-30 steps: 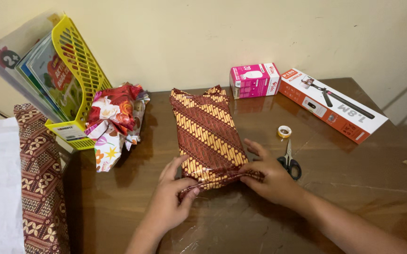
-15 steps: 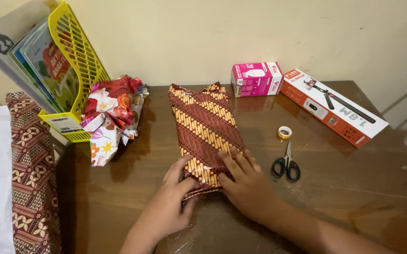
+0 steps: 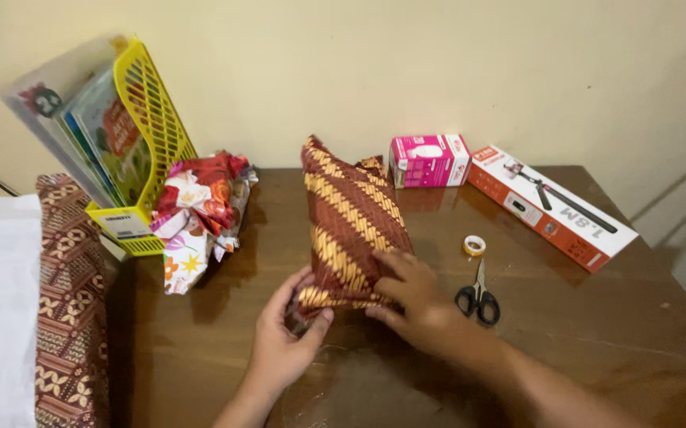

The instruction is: The person folds and smooths patterned wrapping paper around a rectangular gift on a table, then applies clear tape to secure the folds. Scissors and tape are used to finish the wrapping.

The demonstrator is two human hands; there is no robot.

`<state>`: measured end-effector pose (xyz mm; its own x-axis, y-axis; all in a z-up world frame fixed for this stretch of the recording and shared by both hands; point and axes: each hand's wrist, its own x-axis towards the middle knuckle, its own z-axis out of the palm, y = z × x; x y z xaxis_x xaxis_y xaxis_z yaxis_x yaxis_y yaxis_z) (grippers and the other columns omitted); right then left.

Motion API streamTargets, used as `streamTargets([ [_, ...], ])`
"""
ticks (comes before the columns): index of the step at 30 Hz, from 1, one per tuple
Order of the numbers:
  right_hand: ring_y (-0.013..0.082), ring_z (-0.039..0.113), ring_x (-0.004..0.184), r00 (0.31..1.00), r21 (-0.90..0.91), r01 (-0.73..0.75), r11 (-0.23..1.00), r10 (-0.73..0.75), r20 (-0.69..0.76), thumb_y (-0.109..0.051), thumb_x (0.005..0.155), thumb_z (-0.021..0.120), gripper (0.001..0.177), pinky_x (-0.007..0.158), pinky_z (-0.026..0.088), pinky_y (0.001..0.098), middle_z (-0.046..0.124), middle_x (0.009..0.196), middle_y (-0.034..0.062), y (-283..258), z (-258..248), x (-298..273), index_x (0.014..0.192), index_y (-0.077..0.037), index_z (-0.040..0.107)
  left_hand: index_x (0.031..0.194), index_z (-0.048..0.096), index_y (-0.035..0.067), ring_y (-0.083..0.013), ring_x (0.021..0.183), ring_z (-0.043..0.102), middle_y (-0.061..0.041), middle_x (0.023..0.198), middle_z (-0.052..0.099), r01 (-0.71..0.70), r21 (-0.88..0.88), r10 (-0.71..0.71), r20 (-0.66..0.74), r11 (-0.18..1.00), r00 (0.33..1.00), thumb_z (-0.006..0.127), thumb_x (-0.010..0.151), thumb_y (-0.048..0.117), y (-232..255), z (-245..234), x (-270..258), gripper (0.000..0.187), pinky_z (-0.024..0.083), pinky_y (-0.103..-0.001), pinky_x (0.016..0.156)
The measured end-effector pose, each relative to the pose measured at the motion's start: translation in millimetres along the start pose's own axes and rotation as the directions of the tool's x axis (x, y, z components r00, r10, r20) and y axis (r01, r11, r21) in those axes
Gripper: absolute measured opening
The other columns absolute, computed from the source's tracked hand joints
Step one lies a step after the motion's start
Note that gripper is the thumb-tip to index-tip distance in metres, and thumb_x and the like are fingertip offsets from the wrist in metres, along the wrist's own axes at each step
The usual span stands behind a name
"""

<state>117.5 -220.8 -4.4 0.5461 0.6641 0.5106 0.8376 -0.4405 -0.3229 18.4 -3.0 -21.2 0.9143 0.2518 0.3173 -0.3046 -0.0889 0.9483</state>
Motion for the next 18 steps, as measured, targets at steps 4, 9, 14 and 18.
streamTargets([
  [4,0.0337,0.051,0.131,0.982,0.341,-0.187,0.921,0.169,0.083,-0.028,0.089,0.075,0.029,0.101,0.044,0.0459,0.046,0.154,0.0136,2.9,-28.4,22.6,0.11,-0.008,0.073,0.151,0.043,0.0,-0.0302,0.138,0.049,-0.021,0.149,0.047,-0.372,0.198,0.378,0.01,0.907,0.926,0.077,0.082,-0.002,10.8,7.9,21.9,0.077,0.039,-0.04,0.116],
  [9,0.0174,0.054,0.134,0.976,0.796,-0.202,0.571,0.184,0.115,-0.024,0.097,0.067,0.039,0.105,0.051,0.0327,0.048,0.155,0.0086,-12.7,-68.5,47.0,0.128,0.001,0.066,0.159,0.031,0.002,-0.0326,0.15,0.043,-0.019,0.16,0.036,-0.586,0.317,0.629,-0.046,0.746,0.776,0.075,0.092,0.004,41.8,31.2,68.2,0.081,0.037,-0.043,0.127],
  [14,0.0192,0.054,0.131,0.963,0.971,-0.183,0.155,0.227,0.146,-0.032,0.103,0.049,0.061,0.108,0.045,0.0357,0.052,0.149,0.0123,-29.5,-94.4,55.3,0.157,-0.006,0.037,0.158,0.027,0.003,-0.0332,0.147,0.043,-0.014,0.156,0.043,-0.663,0.507,0.793,-0.07,0.55,0.605,0.079,0.085,0.006,76.9,62.4,98.2,0.089,0.036,-0.046,0.127],
  [18,0.018,0.052,0.132,0.972,0.957,-0.132,0.259,0.221,0.074,-0.038,0.105,0.037,0.063,0.111,0.042,0.0369,0.053,0.147,0.0097,-39.9,-96.7,59.5,0.158,-0.005,0.029,0.144,0.035,-0.001,-0.0372,0.147,0.039,-0.021,0.15,0.039,-0.617,0.435,0.726,-0.14,0.656,0.673,0.075,0.086,0.005,92.0,87.4,101.7,0.071,0.035,-0.05,0.126],
])
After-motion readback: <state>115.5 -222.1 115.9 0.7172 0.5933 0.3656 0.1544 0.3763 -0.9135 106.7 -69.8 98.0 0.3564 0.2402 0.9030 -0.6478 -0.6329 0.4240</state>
